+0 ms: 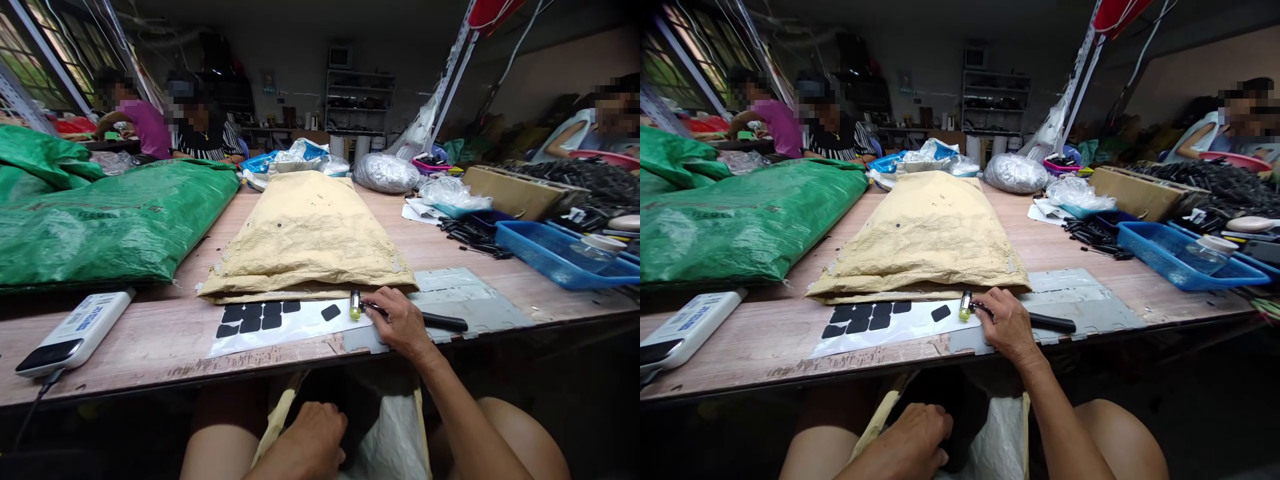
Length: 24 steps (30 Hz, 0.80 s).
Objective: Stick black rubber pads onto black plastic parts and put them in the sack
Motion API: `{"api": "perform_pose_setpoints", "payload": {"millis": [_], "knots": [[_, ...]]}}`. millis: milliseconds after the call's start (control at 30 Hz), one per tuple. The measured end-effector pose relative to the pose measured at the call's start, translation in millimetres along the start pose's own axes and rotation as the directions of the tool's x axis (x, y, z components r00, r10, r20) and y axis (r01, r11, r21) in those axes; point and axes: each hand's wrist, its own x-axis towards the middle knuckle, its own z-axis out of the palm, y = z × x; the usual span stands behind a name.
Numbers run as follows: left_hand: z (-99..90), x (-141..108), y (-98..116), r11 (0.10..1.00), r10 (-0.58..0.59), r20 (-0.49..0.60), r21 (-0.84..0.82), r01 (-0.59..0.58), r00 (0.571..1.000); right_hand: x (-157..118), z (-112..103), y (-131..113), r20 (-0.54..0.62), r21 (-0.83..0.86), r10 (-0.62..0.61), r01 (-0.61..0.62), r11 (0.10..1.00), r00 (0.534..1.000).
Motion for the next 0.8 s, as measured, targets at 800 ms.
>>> {"api": "perform_pose_setpoints", "payload": {"millis": [800], "knots": [[-226.4,64.5,-56.9,0.954,-0.225,-0.779,-0.053,0.296,0.585,-0.9,0.2,0.6,-0.006,0.037,0.001,-0.001,0.999,1.0]]}}
